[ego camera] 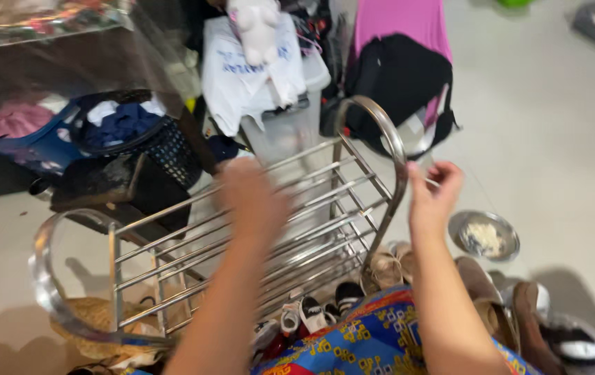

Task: The person assembles a metal shoe rack by inserting horizontal bars into the frame and securing them. They repeatedly adjust the bars to ensure they are properly seated. A cat walks over the rack during the process.

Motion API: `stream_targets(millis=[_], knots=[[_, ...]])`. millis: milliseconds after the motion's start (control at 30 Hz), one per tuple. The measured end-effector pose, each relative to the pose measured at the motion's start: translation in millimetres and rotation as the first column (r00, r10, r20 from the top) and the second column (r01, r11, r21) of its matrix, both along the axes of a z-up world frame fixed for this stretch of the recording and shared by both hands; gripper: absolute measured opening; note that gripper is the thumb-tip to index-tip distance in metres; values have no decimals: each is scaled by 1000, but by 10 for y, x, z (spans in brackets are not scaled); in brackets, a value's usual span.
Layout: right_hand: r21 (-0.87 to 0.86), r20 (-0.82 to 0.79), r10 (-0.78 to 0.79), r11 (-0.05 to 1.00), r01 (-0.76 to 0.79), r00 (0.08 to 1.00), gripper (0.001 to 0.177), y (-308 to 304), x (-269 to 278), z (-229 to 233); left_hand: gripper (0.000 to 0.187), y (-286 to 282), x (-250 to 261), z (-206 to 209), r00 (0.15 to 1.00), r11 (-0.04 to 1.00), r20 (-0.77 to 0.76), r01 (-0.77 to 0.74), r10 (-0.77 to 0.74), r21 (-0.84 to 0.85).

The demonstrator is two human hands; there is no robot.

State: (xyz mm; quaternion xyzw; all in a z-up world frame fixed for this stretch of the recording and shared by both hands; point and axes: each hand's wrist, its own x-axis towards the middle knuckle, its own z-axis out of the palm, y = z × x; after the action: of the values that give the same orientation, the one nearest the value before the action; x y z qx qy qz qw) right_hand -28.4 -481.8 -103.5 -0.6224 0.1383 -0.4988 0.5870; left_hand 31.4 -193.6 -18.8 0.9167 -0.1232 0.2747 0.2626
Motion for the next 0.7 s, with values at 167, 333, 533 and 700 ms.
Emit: stream_targets(millis=[167,333,533,700], knots=[[165,-163,190,973,-163,968,28,100,170,-475,62,-1455,77,-436,913,945,-363,268,-186,190],[244,-267,252,952,-187,930,61,115,131,-510,41,-1664,155,-789,877,949,-426,296,-224,112],[344,-364,156,939,-23,918,81,110,129,-338,33,-1806,251,-870,823,943,-503,329,-265,41],[376,-278,122,926,-9,953,75,89,152,-216,36,-1873,405,-755,729,922,-602,387,-325,-29]])
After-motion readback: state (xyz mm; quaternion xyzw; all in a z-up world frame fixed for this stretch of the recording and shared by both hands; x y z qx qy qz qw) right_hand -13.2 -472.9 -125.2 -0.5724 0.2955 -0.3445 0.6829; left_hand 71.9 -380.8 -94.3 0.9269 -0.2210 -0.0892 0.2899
